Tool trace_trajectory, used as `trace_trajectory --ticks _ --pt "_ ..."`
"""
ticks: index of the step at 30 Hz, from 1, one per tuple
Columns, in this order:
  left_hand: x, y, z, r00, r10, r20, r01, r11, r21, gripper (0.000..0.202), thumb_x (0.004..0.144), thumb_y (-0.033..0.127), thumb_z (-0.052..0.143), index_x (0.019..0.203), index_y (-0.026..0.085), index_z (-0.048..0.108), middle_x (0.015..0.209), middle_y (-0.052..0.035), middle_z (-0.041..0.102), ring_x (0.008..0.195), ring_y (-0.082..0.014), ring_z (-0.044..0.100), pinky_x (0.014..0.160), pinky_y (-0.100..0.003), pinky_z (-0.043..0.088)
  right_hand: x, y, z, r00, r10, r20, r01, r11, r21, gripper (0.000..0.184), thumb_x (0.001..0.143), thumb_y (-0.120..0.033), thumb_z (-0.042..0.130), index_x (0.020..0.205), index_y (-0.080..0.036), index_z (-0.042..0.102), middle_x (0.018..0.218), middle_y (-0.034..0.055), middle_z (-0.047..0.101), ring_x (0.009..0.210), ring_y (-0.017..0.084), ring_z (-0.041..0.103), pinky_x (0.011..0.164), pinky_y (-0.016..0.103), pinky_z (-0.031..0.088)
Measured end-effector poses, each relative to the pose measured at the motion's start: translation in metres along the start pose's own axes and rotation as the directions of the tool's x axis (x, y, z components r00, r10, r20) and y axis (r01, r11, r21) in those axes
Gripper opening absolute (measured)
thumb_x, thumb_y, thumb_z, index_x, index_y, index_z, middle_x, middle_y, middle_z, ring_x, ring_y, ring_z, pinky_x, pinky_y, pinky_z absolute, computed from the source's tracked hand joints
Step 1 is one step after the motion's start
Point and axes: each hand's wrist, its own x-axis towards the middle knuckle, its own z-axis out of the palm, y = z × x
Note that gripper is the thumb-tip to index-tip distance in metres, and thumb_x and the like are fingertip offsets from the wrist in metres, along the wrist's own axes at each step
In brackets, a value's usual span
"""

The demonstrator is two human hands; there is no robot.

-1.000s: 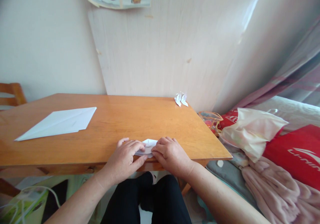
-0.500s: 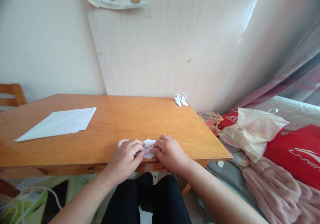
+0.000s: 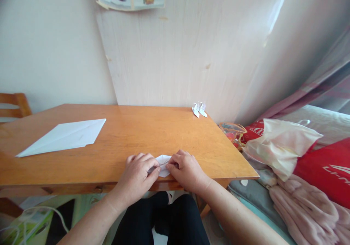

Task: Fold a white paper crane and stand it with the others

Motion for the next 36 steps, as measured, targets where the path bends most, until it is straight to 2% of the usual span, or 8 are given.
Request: trace_trajectory --ticks 4,11,14,21,29,36 --pt "-0.001 0.001 0.000 1.000 -0.003 0.000 0.003 1.000 -0.007 0.012 0.093 0.026 0.057 0.083 0.025 0.063 0.094 -0.0019 0.069 0.096 -0.0242 0.057 0.081 -0.041 0.033 -0.003 0.001 -0.001 0.998 -0.047 0.029 0.045 0.996 0.079 0.009 0.090 -0.025 0.065 0.090 -0.025 0.074 0.085 0.0015 0.064 0.080 0.016 0.060 0.073 0.028 0.042" --pt "-0.002 0.001 -0.002 1.000 -0.012 0.026 0.012 1.000 -0.024 0.013 0.094 0.027 0.056 0.082 0.024 0.062 0.095 -0.0022 0.068 0.096 -0.0239 0.057 0.082 -0.040 0.032 0.001 -0.005 -0.007 0.995 -0.063 0.078 0.060 0.998 0.035 0.016 0.092 -0.023 0.061 0.081 -0.022 0.072 0.079 0.0010 0.064 0.077 0.016 0.057 0.074 0.028 0.040" --pt "-0.002 0.002 -0.003 0.999 -0.037 0.034 0.038 0.999 -0.020 0.016 0.096 0.029 0.053 0.084 0.023 0.062 0.097 -0.0021 0.066 0.097 -0.0232 0.056 0.083 -0.040 0.031 0.004 -0.007 -0.006 0.995 -0.021 0.097 0.021 1.000 -0.001 0.020 0.093 -0.023 0.058 0.076 -0.021 0.068 0.078 0.0012 0.063 0.075 0.015 0.057 0.073 0.027 0.039" --pt "0.000 0.003 -0.002 0.997 -0.065 0.053 0.063 0.998 0.029 0.019 0.098 0.027 0.048 0.085 0.023 0.061 0.097 -0.0023 0.063 0.098 -0.0223 0.056 0.083 -0.039 0.031 0.007 -0.006 0.003 0.994 0.096 0.050 -0.092 0.993 -0.079 0.020 0.089 -0.026 0.059 0.070 -0.019 0.059 0.076 0.0010 0.061 0.072 0.014 0.054 0.069 0.027 0.035" --pt "0.004 0.004 0.005 0.994 -0.094 0.048 0.090 0.992 0.085 0.012 0.094 0.025 0.053 0.085 0.022 0.059 0.096 -0.0034 0.061 0.097 -0.0236 0.055 0.082 -0.038 0.033 0.006 -0.010 0.006 0.992 0.122 -0.007 -0.123 0.988 -0.092 0.022 0.088 -0.023 0.058 0.067 -0.019 0.056 0.072 0.0008 0.059 0.070 0.014 0.050 0.067 0.028 0.031" --pt "0.007 0.005 0.004 0.990 -0.124 0.073 0.120 0.991 0.054 0.013 0.092 0.022 0.053 0.079 0.022 0.057 0.094 -0.0033 0.060 0.096 -0.0233 0.054 0.080 -0.037 0.033 0.008 -0.008 0.008 0.989 0.145 -0.017 -0.145 0.988 -0.059 0.020 0.084 -0.021 0.061 0.065 -0.019 0.056 0.072 0.0004 0.059 0.071 0.014 0.050 0.068 0.029 0.031"
